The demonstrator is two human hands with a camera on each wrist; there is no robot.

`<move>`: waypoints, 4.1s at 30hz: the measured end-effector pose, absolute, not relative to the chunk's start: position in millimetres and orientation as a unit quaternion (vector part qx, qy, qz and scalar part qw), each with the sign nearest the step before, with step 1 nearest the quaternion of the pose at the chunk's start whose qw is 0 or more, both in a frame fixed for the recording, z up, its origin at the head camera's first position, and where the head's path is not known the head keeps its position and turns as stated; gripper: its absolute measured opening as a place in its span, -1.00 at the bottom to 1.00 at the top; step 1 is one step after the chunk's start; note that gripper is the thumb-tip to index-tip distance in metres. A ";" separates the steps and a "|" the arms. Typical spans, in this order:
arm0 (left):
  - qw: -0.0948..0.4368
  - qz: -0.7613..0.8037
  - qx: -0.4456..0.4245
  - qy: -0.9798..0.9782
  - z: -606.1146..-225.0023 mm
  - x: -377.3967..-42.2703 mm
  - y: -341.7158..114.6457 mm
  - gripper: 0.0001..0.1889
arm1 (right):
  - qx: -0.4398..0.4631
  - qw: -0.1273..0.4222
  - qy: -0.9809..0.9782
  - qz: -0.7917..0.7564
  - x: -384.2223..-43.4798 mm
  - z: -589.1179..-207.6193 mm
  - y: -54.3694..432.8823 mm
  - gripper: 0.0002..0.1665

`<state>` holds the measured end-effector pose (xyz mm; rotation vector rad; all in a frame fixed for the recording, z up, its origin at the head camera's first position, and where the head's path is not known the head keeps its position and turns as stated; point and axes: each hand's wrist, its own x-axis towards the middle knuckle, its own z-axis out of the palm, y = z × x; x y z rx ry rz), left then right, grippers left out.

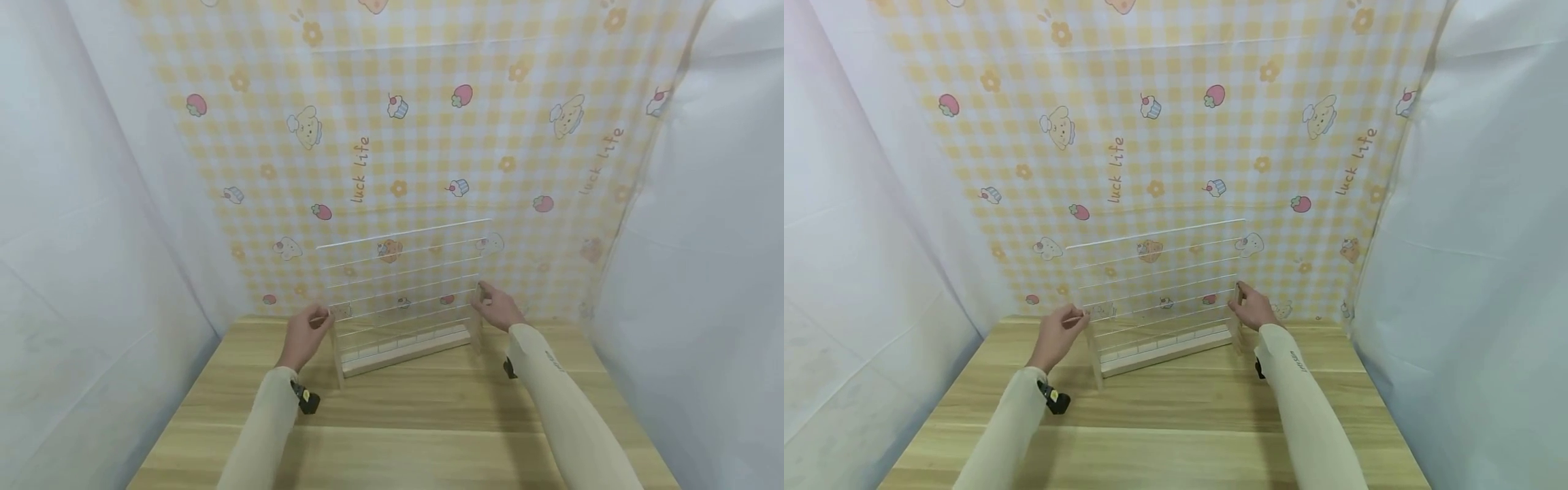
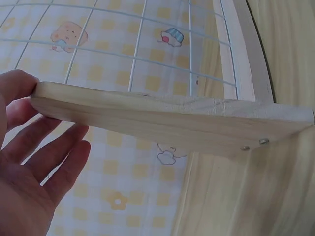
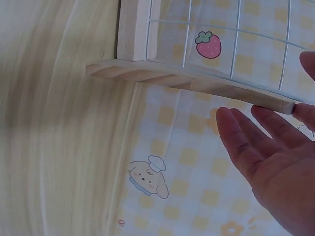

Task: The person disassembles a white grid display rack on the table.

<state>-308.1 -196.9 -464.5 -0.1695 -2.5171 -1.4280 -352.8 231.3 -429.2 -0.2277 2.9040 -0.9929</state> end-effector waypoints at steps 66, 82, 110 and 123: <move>0.204 -0.594 0.012 -0.778 -505.9 -239.5 -168.6 -0.75 | 0.092 -0.263 0.672 -0.686 -331.9 -473.7 60.9 -0.31; 0.204 -0.602 0.026 -0.771 -475.6 -222.2 -158.0 -0.87 | 0.065 -0.270 0.668 -0.691 -337.7 -454.2 59.5 -0.28; 0.212 -0.596 0.021 -0.774 -475.5 -220.0 -157.5 -0.86 | 0.010 -0.353 0.658 -0.665 -350.4 -369.8 65.7 -0.30; 0.234 -0.589 0.014 -0.773 -508.4 -237.1 -164.7 -0.83 | -0.007 -0.426 0.642 -0.637 -343.8 -335.8 86.7 -0.37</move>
